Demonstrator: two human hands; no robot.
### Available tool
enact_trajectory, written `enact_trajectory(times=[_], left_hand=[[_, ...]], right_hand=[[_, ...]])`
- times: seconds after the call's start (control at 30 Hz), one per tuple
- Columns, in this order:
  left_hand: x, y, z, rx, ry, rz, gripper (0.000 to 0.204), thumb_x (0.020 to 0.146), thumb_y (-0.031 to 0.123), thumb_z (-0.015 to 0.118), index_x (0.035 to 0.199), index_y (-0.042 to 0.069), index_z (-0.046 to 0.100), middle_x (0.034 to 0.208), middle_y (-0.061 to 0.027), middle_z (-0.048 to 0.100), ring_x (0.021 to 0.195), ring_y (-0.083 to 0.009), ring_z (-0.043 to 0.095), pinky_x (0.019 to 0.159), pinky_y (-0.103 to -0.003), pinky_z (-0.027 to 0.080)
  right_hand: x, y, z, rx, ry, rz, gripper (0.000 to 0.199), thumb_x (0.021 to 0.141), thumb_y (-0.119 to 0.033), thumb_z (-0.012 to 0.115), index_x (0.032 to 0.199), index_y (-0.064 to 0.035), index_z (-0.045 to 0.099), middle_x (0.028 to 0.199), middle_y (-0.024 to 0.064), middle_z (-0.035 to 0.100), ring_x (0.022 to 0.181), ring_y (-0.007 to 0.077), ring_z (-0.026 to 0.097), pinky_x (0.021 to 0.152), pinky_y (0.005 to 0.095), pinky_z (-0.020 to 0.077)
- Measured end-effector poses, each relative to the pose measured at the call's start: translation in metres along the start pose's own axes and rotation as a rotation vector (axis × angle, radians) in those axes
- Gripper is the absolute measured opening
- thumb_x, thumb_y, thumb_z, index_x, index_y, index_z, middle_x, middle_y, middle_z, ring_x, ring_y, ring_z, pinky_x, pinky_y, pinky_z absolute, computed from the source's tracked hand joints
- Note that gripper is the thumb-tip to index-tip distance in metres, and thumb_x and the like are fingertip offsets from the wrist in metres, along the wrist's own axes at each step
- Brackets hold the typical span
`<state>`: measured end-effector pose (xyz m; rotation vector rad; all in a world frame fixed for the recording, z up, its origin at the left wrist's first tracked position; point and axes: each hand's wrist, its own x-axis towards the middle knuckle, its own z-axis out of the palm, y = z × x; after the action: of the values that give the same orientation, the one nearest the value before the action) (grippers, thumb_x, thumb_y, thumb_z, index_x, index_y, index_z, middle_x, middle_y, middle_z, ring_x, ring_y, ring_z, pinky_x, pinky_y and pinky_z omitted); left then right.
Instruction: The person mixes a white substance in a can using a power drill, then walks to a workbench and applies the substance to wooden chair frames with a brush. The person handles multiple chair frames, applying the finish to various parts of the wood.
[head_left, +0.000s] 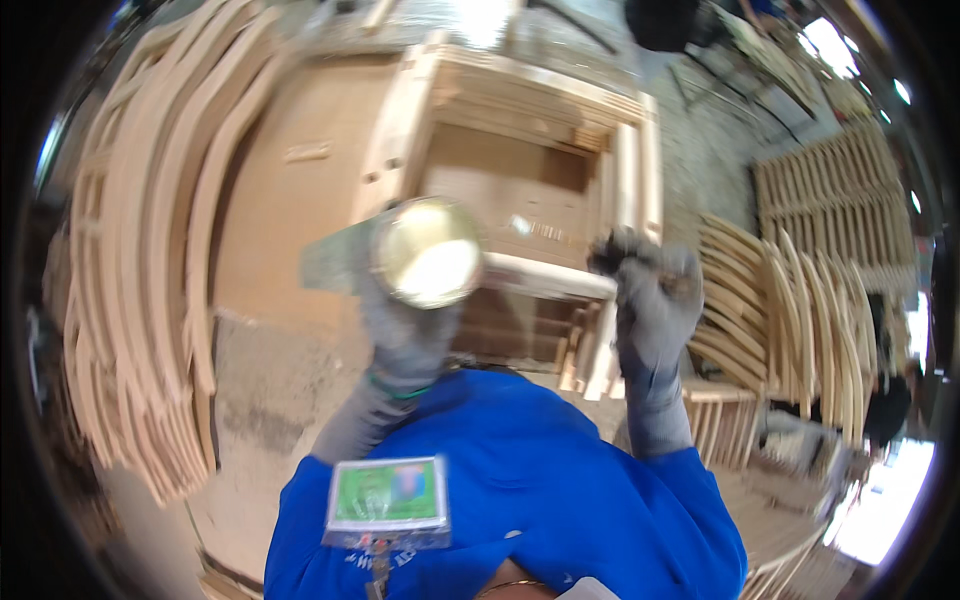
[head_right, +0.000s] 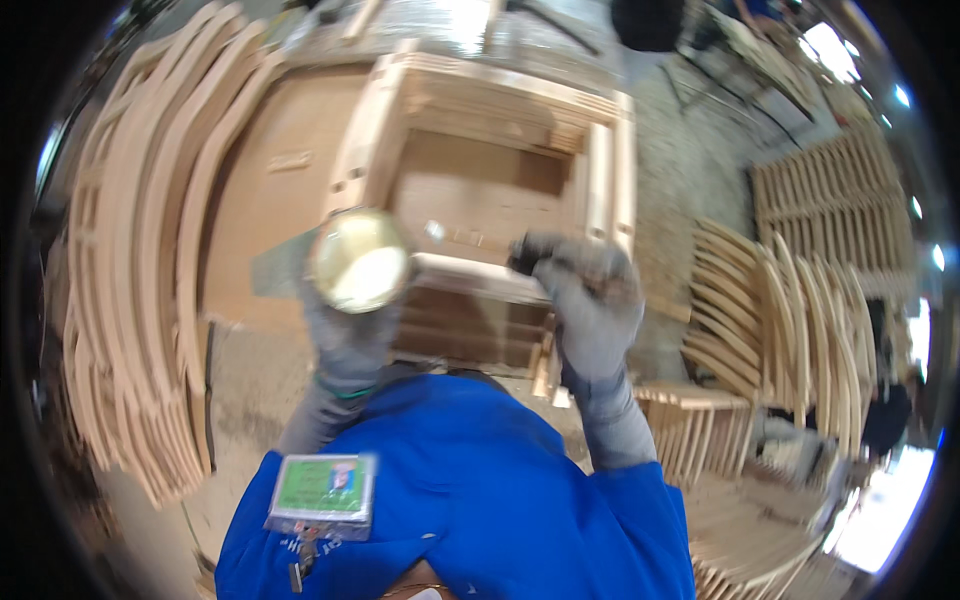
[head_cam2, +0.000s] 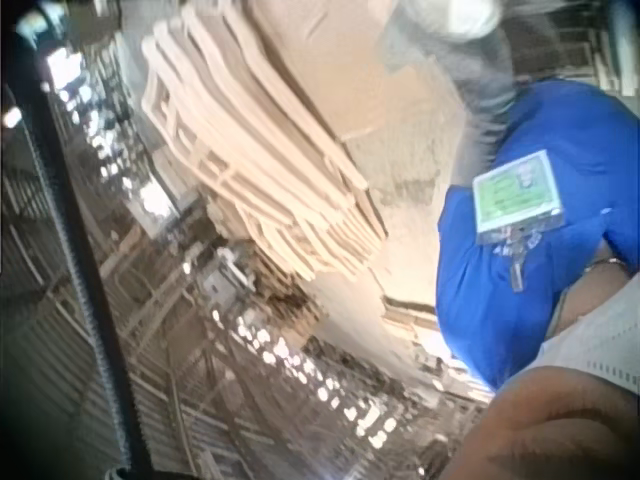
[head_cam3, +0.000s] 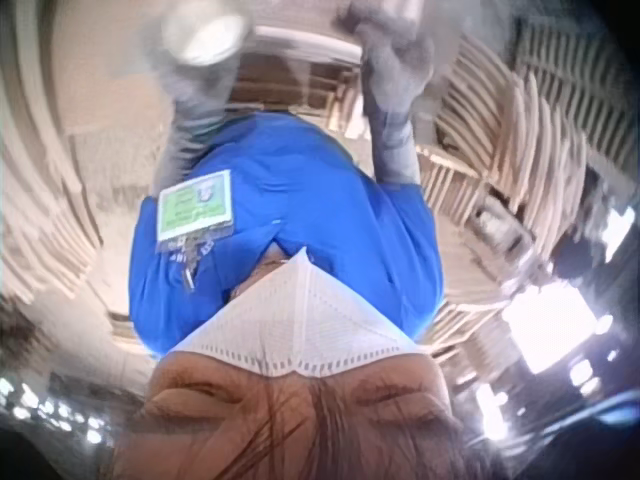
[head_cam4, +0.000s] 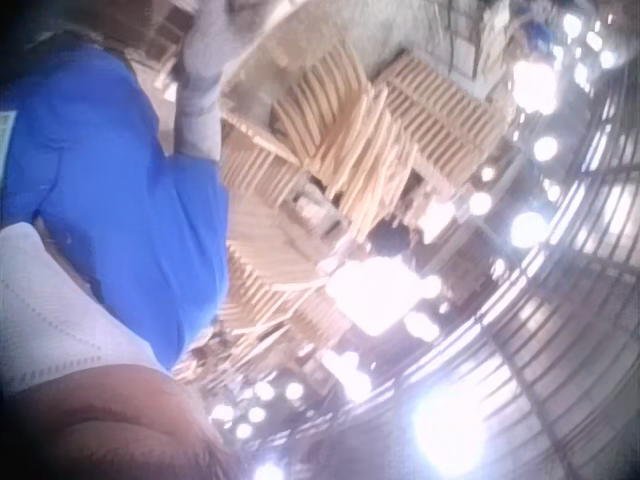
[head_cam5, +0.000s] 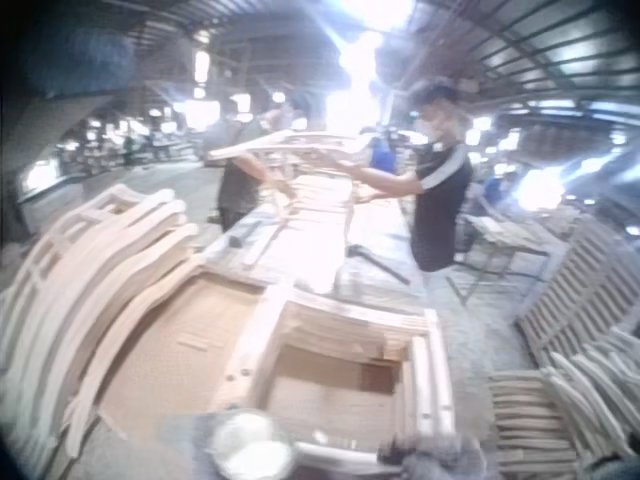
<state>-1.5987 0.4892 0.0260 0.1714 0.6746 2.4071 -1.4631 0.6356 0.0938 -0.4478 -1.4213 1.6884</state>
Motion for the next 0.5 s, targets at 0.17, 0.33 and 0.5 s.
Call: enact_trajectory(times=[0.17, 0.33, 0.5], left_hand=[[-0.005, 0.012, -0.004, 0.021, 0.080, -0.068, 0.051, 0.093, 0.045, 0.042, 0.132, 0.012, 0.040, 0.129, -0.0131, 0.045, 0.116, -0.0322, 0.049, 0.094, -0.051, 0.046], [-0.002, 0.013, -0.004, -0.041, 0.163, -0.128, 0.049, 0.092, 0.043, 0.045, 0.131, 0.013, 0.041, 0.128, -0.0146, 0.046, 0.117, -0.0349, 0.047, 0.098, -0.054, 0.042], [-0.008, 0.016, -0.009, -0.047, 0.060, -0.106, 0.051, 0.093, 0.042, 0.043, 0.133, 0.011, 0.038, 0.133, -0.0167, 0.042, 0.123, -0.0344, 0.040, 0.104, -0.052, 0.034]], right_hand=[[0.080, -0.004, -0.131, -0.634, 0.152, -0.018, 0.016, 0.081, -0.013, 0.064, 0.086, 0.0025, 0.064, 0.080, 0.0108, 0.068, 0.072, 0.0152, 0.063, 0.066, 0.0275, 0.0490], [0.105, 0.044, -0.231, -1.065, 0.091, 0.146, 0.029, 0.077, -0.027, 0.064, 0.081, 0.0019, 0.066, 0.072, 0.0114, 0.066, 0.066, 0.0179, 0.062, 0.061, 0.0299, 0.0464], [0.116, 0.068, -0.227, -1.015, 0.103, 0.172, 0.031, 0.076, -0.030, 0.065, 0.081, 0.0009, 0.066, 0.069, 0.0110, 0.065, 0.062, 0.0201, 0.061, 0.059, 0.0309, 0.0458]])
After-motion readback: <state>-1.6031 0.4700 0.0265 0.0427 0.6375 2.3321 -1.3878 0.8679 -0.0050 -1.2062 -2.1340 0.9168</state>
